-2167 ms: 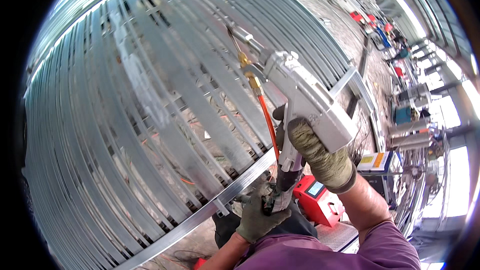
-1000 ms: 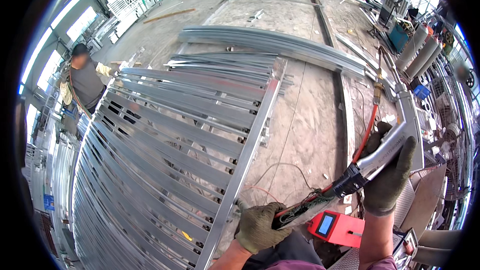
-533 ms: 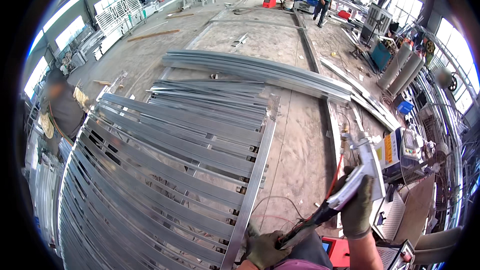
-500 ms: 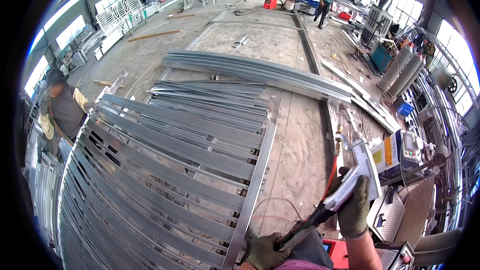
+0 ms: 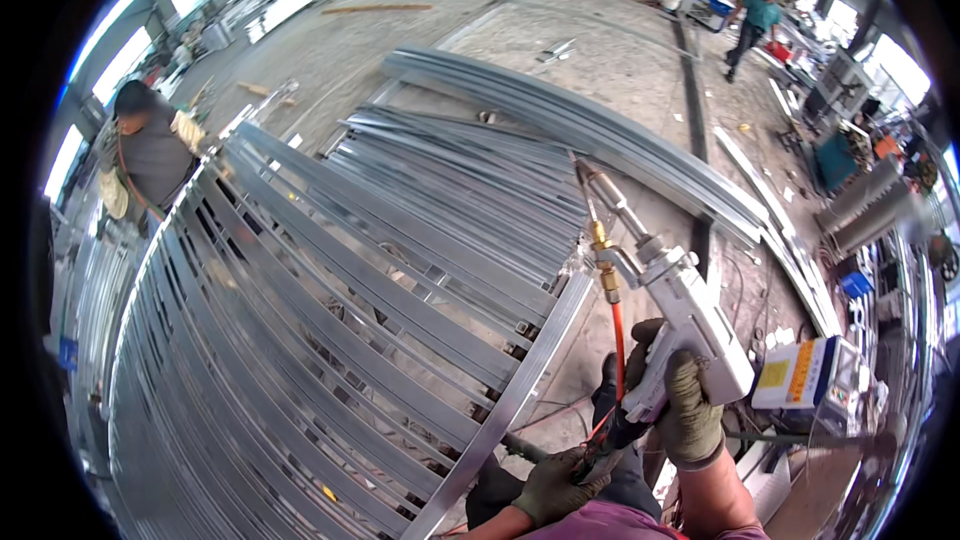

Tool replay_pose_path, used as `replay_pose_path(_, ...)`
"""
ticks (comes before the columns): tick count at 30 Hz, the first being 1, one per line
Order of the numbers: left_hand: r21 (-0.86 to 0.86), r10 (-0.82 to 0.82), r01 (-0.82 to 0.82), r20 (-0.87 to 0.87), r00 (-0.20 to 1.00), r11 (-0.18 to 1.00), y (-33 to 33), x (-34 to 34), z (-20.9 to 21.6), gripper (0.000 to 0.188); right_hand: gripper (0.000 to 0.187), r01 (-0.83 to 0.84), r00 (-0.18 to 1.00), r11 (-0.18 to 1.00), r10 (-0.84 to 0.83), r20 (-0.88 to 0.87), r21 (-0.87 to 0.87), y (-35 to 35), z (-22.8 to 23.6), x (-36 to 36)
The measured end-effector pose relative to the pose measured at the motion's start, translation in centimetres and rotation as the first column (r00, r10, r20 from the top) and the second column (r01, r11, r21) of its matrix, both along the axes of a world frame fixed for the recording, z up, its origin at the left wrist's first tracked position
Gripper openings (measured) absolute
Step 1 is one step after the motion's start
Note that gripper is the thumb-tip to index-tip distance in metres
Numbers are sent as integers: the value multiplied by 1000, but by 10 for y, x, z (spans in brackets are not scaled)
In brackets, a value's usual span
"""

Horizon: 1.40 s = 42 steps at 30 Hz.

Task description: The person welds a metal frame using a handheld welding torch, moving along the frame to apply welds at multiple joints. The person adjusts the camera mid-task before resuming welding.

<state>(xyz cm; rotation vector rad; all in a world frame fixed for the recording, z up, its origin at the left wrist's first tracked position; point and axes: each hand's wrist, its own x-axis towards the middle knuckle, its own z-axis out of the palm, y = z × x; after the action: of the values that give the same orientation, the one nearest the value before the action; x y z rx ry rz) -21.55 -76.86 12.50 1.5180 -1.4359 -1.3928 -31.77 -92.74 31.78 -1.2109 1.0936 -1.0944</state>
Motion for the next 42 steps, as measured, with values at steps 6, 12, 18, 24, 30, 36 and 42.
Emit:
replay_pose_path(6, 13, 54, -55, 38, 998, 998, -119, -55, 1, 76, 73, -221, 975, 975, 219, 37, 36, -140, -37, -58)
replay_pose_path(12, -27, 537, -550, 264, 801, 835, -179, -64, 19, 61, 63, -420, 897, 907, 413, -158, -17, -290, -74, -132)
replay_pose_path(18, -445, 812, -751, 547, 203, 487, -149, -25, -29, 42, 54, -597, 772, 800, 594, -228, 60, -370, -111, -153)
replay_pose_path(24, -586, 757, -667, 652, -49, 461, -128, 31, -65, 57, 37, -678, 717, 733, 675, -175, 48, -378, -127, -145)
replay_pose_path(30, -542, 693, -723, 711, -122, 429, -128, 62, -121, 61, 50, -645, 764, 448, 389, 514, 619, -374, -133, -160)
replay_pose_path(36, -492, 687, -774, 719, -103, 398, -133, 57, -128, 56, 54, -774, 632, -125, -97, 769, 621, -372, -138, -123)
replay_pose_path(42, -498, 713, -793, 691, -117, 352, -125, 57, -136, 55, 50, -712, 634, -338, 64, 770, 615, -331, -88, -5)
